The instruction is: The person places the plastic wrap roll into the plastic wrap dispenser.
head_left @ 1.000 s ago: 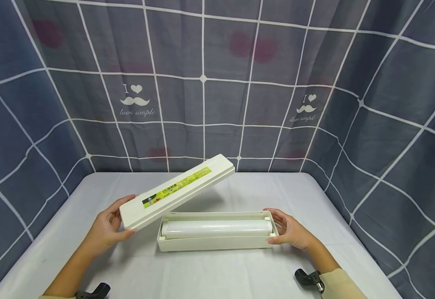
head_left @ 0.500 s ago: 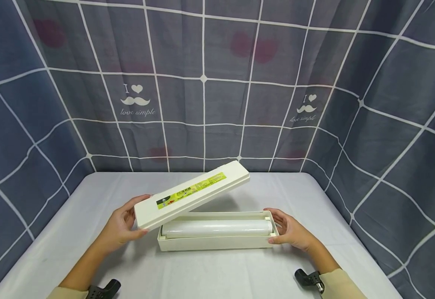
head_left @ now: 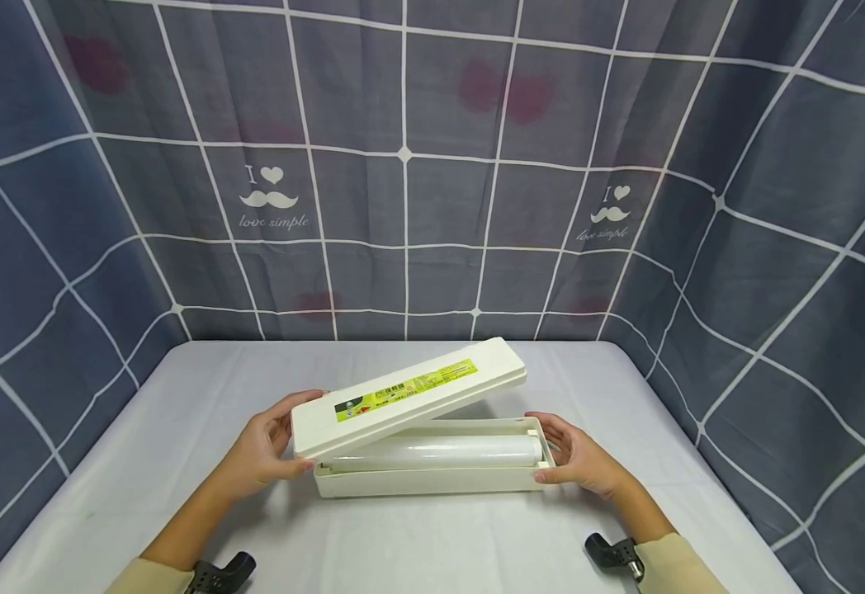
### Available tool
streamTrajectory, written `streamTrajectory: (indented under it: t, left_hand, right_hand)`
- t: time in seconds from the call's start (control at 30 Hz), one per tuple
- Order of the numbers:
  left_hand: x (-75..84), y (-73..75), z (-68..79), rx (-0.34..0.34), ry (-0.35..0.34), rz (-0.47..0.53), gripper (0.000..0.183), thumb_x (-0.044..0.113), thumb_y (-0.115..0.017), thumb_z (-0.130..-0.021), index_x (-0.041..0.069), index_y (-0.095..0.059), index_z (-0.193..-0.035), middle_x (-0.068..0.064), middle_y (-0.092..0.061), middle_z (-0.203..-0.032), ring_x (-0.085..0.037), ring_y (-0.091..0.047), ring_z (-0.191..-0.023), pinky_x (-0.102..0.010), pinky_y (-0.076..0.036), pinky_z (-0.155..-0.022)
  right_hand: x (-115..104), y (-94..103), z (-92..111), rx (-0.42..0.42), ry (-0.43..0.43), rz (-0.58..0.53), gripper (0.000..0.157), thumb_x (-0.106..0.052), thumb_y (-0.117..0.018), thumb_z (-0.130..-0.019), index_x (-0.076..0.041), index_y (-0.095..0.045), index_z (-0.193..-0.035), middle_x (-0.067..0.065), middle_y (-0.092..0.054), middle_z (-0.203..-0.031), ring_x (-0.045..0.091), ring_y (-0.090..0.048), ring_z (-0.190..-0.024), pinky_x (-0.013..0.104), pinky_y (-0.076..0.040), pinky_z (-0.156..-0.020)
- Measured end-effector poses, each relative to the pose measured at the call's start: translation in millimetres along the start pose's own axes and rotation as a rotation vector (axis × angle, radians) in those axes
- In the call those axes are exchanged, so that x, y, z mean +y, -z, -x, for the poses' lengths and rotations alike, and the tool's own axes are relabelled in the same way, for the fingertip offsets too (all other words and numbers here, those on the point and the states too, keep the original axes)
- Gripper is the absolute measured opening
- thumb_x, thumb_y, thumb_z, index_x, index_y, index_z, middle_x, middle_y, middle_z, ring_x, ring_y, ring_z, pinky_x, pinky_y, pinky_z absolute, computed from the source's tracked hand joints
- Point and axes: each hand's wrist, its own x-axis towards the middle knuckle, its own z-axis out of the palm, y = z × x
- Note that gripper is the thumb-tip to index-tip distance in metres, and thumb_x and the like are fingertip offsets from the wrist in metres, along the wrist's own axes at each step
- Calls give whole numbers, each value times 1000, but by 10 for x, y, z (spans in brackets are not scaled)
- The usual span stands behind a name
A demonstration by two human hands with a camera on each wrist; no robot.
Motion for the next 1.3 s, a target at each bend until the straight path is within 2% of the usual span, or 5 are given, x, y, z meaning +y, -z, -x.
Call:
streamTrajectory:
  t: [0.43, 0.63, 0.73, 0.9, 1.3]
  left_hand:
    - [-23, -69, -28, -43, 25, 49, 90, -13, -82, -70, -3, -42, -150, -10, -50, -148, -7, -53, -130, -15, -49, -104]
    - [-30, -96, -28, -53, 42, 71, 91, -14, -81, -68, -2, -43, -150, -12, -50, -149, -7, -54, -129, -15, -49, -103]
    - [-26, -106, -30, -58, 41, 78, 91, -14, -81, -68, -2, -43, -150, -14, -49, -149, -8, -54, -129, -15, -50, -103]
    - [-41, -120, -18, -63, 35, 91, 89, -14, -81, -69, -3, -43, -149, -17, -49, -149, -9, -53, -130, -16, -49, -104]
    - [-16, -170, -3, -99, -20, 145, 88, -17, -78, -70, -5, -42, -150, -16, -49, -150, -10, -53, -132, -18, -49, -106]
  right_hand:
    - [-11, 4, -2, 1, 26, -24, 93, -2, -79, -84, 12, -21, -156, 37, -34, -154, 0, -52, -133, 17, -49, -105]
    - [-14, 6, -21, 64, 114, 27, 79, 4, -74, -87, 11, -30, -152, 39, -38, -150, 9, -55, -133, 19, -50, -107]
    - [-60, 11, -37, 108, 150, 45, 78, 5, -74, -87, 10, -31, -152, 27, -50, -146, 18, -55, -135, 20, -49, -109]
    - [-119, 22, -60, 141, 180, 25, 80, 7, -74, -87, 10, -29, -153, -4, -56, -142, 12, -56, -133, 24, -48, -111]
    - [-277, 76, -135, 131, 213, 33, 93, 10, -80, -79, 9, -26, -156, -3, -47, -153, 1, -50, -136, 17, -50, -106]
